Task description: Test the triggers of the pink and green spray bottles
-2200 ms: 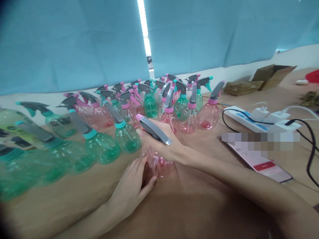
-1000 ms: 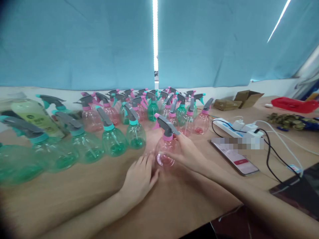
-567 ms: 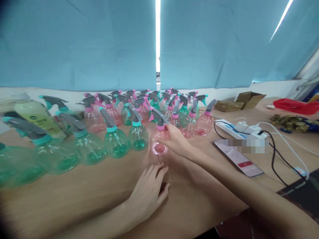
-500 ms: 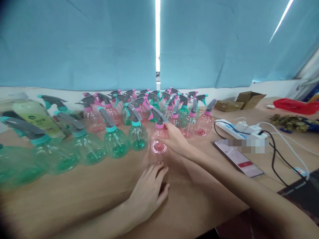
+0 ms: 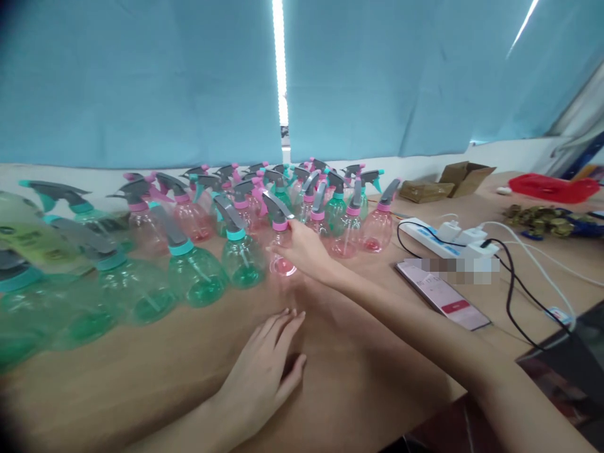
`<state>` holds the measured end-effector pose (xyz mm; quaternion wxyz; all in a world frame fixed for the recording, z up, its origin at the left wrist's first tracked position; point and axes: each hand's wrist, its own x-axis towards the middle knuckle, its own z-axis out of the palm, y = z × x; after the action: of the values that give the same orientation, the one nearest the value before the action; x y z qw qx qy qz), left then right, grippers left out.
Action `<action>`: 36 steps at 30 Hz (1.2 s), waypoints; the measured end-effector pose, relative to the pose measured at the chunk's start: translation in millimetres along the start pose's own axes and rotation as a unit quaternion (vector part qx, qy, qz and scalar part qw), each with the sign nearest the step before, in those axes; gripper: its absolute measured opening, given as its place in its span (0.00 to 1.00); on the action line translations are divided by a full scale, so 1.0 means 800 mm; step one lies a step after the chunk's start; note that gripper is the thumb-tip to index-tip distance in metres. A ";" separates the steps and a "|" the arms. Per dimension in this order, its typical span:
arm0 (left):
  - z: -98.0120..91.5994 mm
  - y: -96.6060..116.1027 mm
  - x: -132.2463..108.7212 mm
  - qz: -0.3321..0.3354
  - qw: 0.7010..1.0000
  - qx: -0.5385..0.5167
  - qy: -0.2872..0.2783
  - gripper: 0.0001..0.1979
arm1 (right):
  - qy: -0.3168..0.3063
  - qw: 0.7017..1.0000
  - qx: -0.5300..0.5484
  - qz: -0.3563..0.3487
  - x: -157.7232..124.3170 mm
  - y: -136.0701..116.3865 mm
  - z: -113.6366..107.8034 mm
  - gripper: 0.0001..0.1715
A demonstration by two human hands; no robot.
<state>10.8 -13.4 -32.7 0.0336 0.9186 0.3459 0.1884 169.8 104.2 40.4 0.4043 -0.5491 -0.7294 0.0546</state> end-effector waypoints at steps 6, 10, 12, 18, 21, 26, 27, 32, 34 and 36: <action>0.000 -0.003 0.000 0.008 1.000 0.000 0.017 0.26 | 0.023 0.999 0.014 -0.029 -0.012 0.005 -0.006 0.36; 0.000 -0.006 -0.001 0.011 1.000 0.007 0.028 0.26 | 0.048 0.996 0.069 -0.025 -0.042 0.024 -0.045 0.21; 0.001 -0.008 -0.001 0.013 0.999 0.011 0.034 0.26 | 0.056 0.997 0.051 0.011 -0.053 0.041 -0.066 0.14; -0.002 -0.011 0.000 0.025 0.998 0.026 0.045 0.26 | 0.081 0.989 -0.071 0.098 -0.050 0.072 -0.083 0.25; -0.004 -0.012 0.001 0.030 0.998 0.036 0.046 0.26 | 0.074 0.988 -0.099 0.093 -0.034 0.066 -0.067 0.32; -0.006 -0.012 0.003 0.035 0.997 0.051 0.045 0.25 | 0.078 0.980 -0.133 0.122 -0.005 0.058 -0.042 0.39; -0.006 -0.012 0.003 0.036 0.997 0.054 0.047 0.25 | 0.073 0.979 -0.140 0.129 -0.002 0.059 -0.039 0.38; -0.006 -0.012 0.003 0.038 0.997 0.054 0.044 0.25 | 0.061 0.978 -0.161 0.116 -0.004 0.062 -0.036 0.31; -0.007 -0.011 0.003 0.038 0.997 0.049 0.040 0.25 | 0.057 0.980 -0.163 0.100 -0.012 0.065 -0.043 0.29; -0.007 -0.010 0.004 0.036 0.998 0.043 0.036 0.25 | 0.042 0.985 -0.149 0.077 -0.023 0.067 -0.057 0.25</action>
<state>5.5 -5.7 -28.3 -0.0255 0.9237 0.3215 0.2069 241.2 93.0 33.2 0.3433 -0.6593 -0.6673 -0.0467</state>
